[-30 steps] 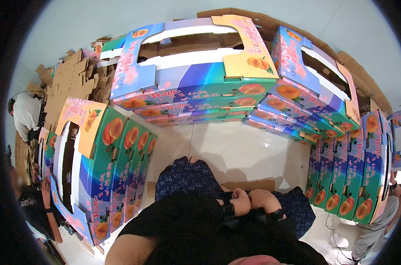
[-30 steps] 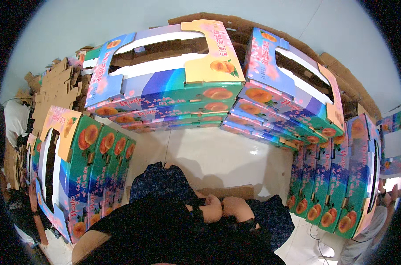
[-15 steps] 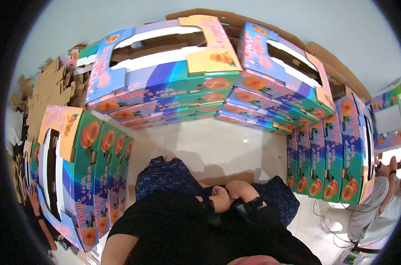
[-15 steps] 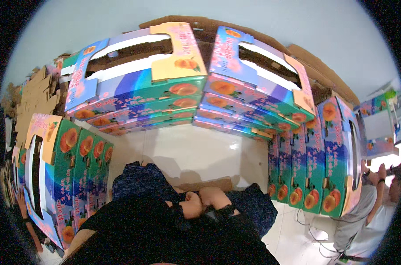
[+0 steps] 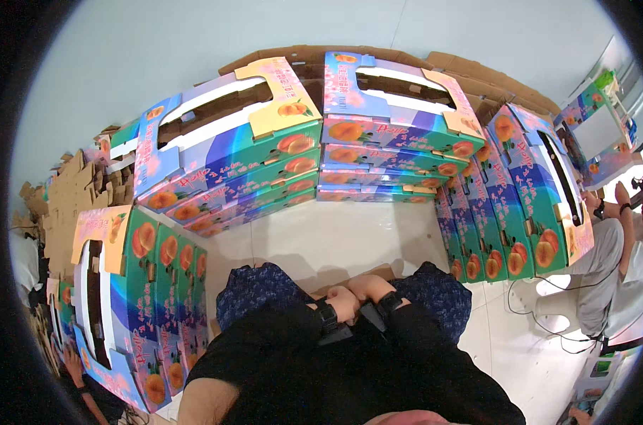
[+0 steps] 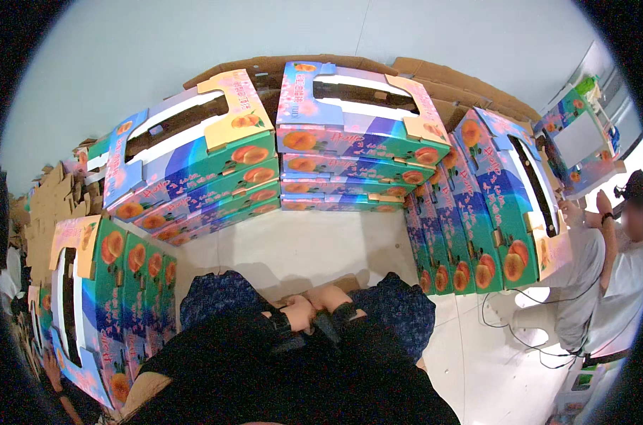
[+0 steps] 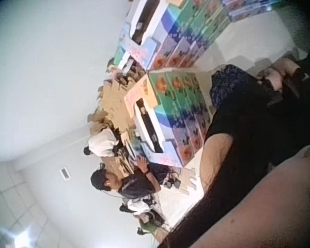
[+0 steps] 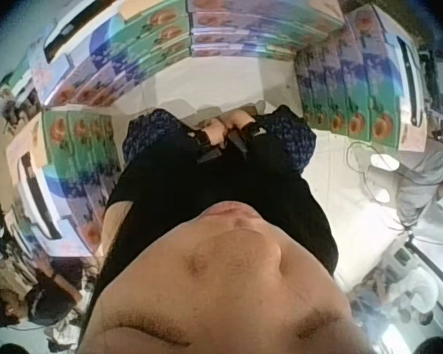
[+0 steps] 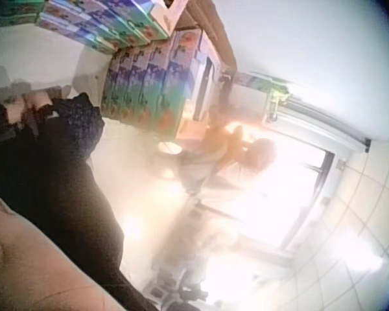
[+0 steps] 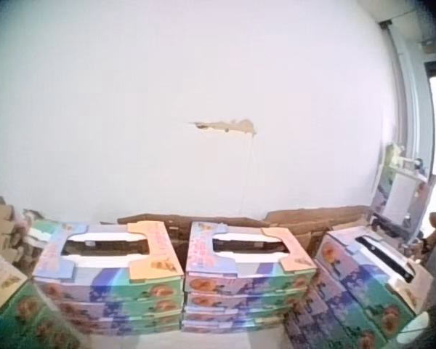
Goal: Fold and stack cardboard boxes used for packaging peaches.
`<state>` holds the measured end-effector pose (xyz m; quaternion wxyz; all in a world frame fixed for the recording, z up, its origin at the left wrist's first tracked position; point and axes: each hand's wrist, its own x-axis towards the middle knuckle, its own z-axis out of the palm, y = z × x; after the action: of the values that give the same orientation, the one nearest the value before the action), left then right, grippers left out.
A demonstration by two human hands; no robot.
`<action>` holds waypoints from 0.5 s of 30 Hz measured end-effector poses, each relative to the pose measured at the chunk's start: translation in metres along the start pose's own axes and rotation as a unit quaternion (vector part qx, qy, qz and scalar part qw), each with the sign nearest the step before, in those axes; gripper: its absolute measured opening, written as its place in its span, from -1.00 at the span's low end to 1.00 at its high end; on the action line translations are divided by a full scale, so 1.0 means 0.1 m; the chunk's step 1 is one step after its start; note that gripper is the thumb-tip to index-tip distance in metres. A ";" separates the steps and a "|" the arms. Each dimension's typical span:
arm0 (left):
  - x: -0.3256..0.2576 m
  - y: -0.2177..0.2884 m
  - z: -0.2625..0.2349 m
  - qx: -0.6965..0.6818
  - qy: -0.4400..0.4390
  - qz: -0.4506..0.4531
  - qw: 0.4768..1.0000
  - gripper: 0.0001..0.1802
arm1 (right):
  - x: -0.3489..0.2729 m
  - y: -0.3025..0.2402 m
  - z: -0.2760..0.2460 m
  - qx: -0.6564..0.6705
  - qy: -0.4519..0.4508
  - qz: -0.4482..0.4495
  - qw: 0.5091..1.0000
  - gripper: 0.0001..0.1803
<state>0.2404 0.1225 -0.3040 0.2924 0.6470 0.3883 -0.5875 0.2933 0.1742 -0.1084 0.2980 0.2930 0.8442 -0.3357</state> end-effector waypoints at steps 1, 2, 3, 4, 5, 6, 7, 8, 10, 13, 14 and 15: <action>0.05 0.03 -0.17 -0.011 0.018 -0.007 1.000 -0.72 | 0.09 0.30 0.16 0.025 0.038 0.007 0.999 -0.69; 0.15 0.07 -0.28 -0.024 0.027 -0.011 0.999 -0.72 | 0.13 0.47 0.27 0.050 0.072 0.007 0.996 -0.68; 0.35 0.07 -0.27 -0.046 0.021 -0.020 0.999 -0.72 | 0.09 0.42 0.19 0.029 0.054 -0.024 0.998 -0.64; 0.53 0.08 -0.29 -0.064 0.013 -0.032 0.997 -0.71 | 0.05 0.42 0.15 0.031 0.055 -0.021 0.998 -0.64; 0.72 0.10 -0.35 -0.079 -0.005 -0.053 0.995 -0.71 | 0.00 0.43 0.11 0.039 0.038 -0.028 0.998 -0.63; 0.99 -0.02 -0.30 -0.102 -0.050 -0.101 0.988 -0.71 | 0.01 0.32 0.02 0.040 0.022 -0.049 0.998 -0.62; 1.36 -0.32 0.05 -0.124 -0.140 -0.180 0.966 -0.70 | 0.02 -0.04 -0.10 0.035 0.051 -0.076 0.995 -0.59; 1.63 -0.42 0.12 -0.112 -0.214 -0.243 0.939 -0.70 | 0.09 -0.10 -0.12 0.034 0.057 -0.080 0.995 -0.59; 1.71 -0.35 -0.21 -0.078 -0.257 -0.290 0.918 -0.70 | 0.12 0.19 -0.13 0.054 0.002 -0.053 0.997 -0.57; 1.61 -0.14 -0.32 0.057 -0.401 -0.279 0.871 -0.71 | 0.39 0.30 0.06 0.052 -0.033 0.017 0.998 -0.54; 1.56 -0.24 -0.12 0.049 -0.387 -0.287 0.875 -0.71 | 0.58 0.30 0.17 0.066 -0.031 0.029 0.997 -0.53; 1.55 -0.68 1.04 -0.021 -0.422 -0.302 0.855 -0.72 | 0.78 -0.47 0.16 0.085 -0.035 -0.027 0.995 -0.68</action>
<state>0.1292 0.0963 -0.4657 0.2503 0.1815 0.4159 -0.8552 0.2149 0.1568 -0.1546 0.2925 0.2821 0.8091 -0.4246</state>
